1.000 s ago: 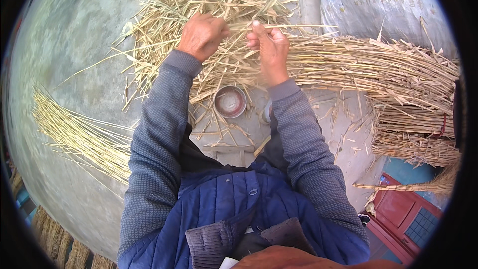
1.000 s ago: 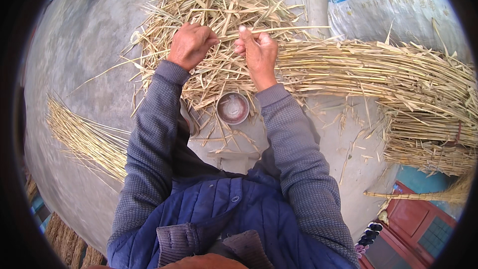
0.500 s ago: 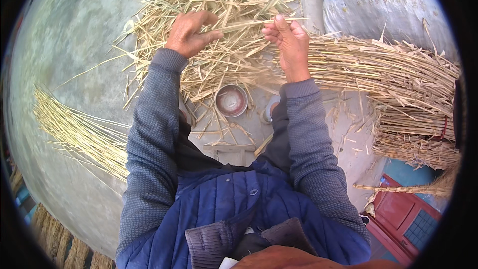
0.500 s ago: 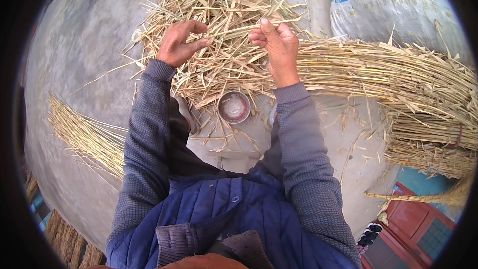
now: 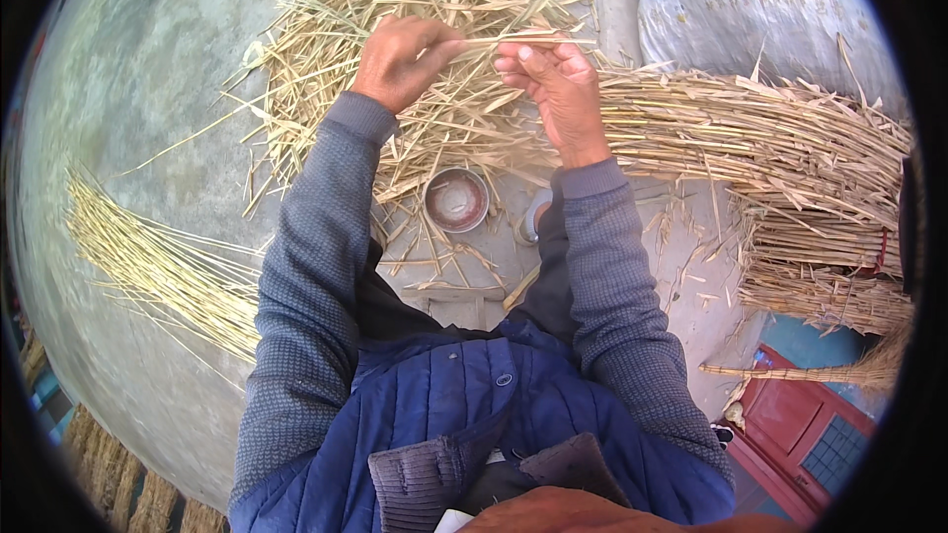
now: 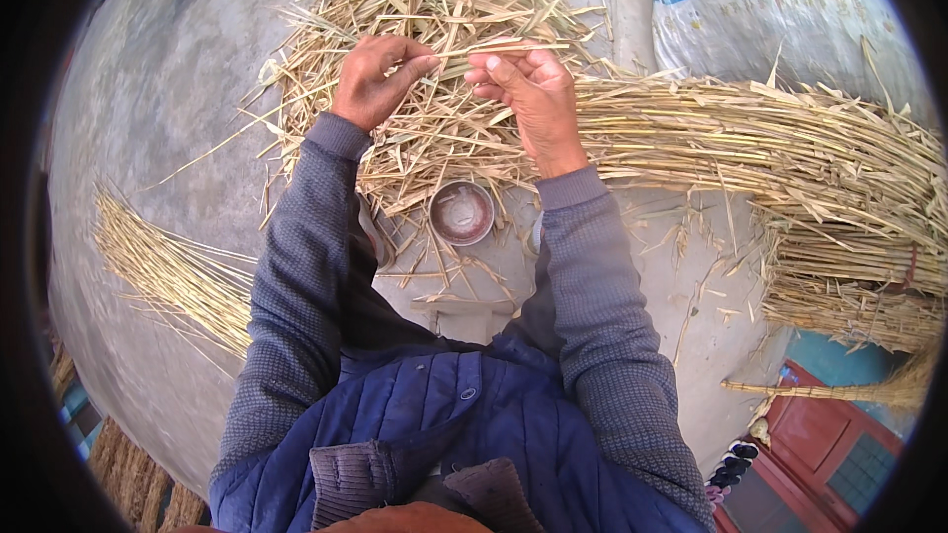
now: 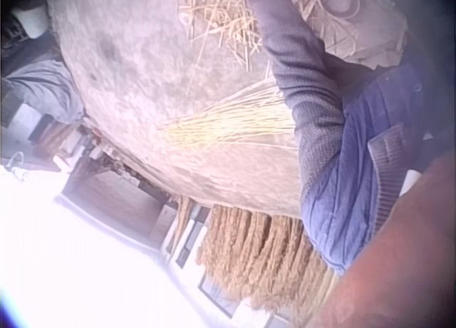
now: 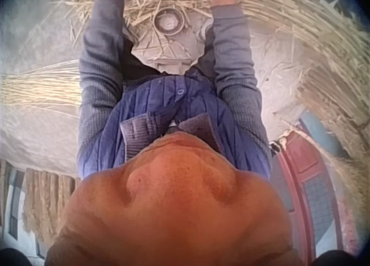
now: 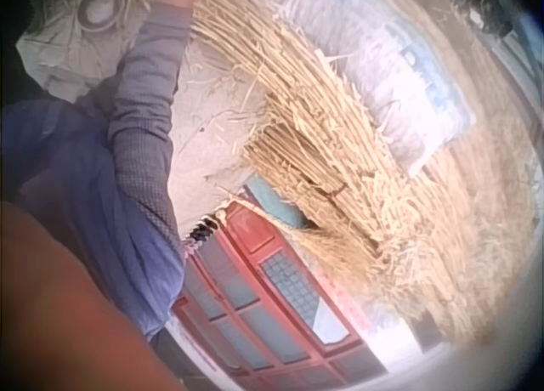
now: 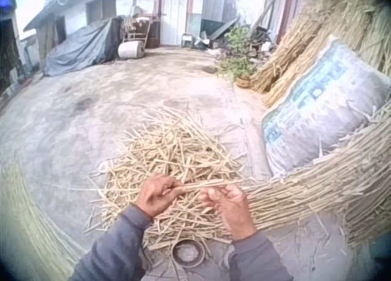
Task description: The person sits on the floor and repeatedly picks up long dried straw stalks, strips off the outer layers by hand, and places the processed pieces into a pile. The person handles the straw one at a time and continues the same stripping motion throughout the clip.
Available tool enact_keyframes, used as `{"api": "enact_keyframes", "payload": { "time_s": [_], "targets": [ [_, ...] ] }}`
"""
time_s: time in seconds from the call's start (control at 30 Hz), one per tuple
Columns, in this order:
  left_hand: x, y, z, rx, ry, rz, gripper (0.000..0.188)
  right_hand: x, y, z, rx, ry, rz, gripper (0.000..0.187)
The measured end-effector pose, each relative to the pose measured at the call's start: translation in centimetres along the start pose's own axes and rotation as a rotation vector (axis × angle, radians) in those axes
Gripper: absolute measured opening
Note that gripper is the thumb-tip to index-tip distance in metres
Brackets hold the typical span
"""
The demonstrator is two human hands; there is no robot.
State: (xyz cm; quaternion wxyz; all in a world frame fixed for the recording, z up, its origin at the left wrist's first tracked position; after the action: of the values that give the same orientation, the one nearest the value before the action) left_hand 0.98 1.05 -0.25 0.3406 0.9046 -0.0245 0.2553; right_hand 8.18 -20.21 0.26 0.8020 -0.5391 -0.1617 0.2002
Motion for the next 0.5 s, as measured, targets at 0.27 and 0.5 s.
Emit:
{"api": "enact_keyframes", "payload": {
  "time_s": [0.27, 0.5],
  "targets": [
    [0.9, 0.6, -1.0, -0.638, 0.139, -0.420, 0.014, 0.1, 1.0, 0.1, -0.075, 0.141, -0.016, 0.023],
    [0.6, -0.7, -1.8, -0.087, -0.096, -0.046, 0.028, 0.1, 1.2, 1.2, -0.074, 0.109, -0.022, 0.029]
  ]
}}
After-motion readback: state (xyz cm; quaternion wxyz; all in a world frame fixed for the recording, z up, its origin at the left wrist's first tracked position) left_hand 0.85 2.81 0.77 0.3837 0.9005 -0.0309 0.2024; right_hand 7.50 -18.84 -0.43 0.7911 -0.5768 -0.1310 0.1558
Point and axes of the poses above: each hand's wrist, its own x-axis towards the middle knuckle, its own z-axis out of the palm, y = z × x, the point moved 1 cm from there along x, towards the middle knuckle, and after that the axes turned 4 degrees about -z, right-handed, at the moved point
